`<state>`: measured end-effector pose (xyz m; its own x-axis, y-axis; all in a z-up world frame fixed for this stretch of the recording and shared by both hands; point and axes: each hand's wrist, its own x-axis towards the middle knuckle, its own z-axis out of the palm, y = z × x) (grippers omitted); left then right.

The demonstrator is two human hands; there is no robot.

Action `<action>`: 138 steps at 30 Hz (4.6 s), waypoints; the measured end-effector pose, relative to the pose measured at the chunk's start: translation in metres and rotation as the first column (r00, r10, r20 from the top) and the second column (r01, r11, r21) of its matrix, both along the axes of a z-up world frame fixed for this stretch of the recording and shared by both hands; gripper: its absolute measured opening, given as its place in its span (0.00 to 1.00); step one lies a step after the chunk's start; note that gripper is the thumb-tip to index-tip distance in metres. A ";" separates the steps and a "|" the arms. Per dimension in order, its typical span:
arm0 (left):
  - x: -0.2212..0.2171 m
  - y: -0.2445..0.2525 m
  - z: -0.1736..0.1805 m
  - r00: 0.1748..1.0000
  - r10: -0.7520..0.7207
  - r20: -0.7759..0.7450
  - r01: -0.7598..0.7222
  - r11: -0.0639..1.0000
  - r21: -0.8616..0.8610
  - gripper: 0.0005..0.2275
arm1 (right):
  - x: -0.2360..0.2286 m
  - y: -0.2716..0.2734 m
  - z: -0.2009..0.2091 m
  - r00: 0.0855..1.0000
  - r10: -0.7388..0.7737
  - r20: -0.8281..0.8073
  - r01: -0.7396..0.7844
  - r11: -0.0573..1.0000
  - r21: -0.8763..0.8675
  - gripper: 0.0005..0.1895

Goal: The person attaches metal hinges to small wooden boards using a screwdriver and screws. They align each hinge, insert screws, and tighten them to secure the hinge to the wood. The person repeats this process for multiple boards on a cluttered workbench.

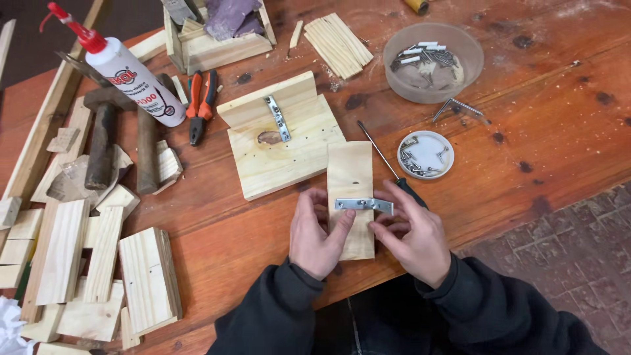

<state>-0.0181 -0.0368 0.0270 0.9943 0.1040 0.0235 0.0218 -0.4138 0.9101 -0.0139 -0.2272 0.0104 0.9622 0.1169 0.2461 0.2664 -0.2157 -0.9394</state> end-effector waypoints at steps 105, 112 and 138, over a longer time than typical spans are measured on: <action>0.041 0.110 0.023 0.996 -0.089 0.024 0.081 0.973 0.215 0.19 | 0.030 -0.048 0.056 0.788 0.348 0.508 0.107 0.735 -0.669 0.11; 0.040 0.109 0.026 0.996 -0.090 -0.020 0.092 0.978 0.186 0.23 | 0.029 -0.045 0.053 0.816 0.335 0.471 0.121 0.697 -0.706 0.13; 0.038 0.106 0.031 0.992 -0.123 -0.012 0.124 0.977 0.175 0.25 | 0.029 -0.051 0.034 0.771 0.462 0.438 0.071 0.621 -0.781 0.16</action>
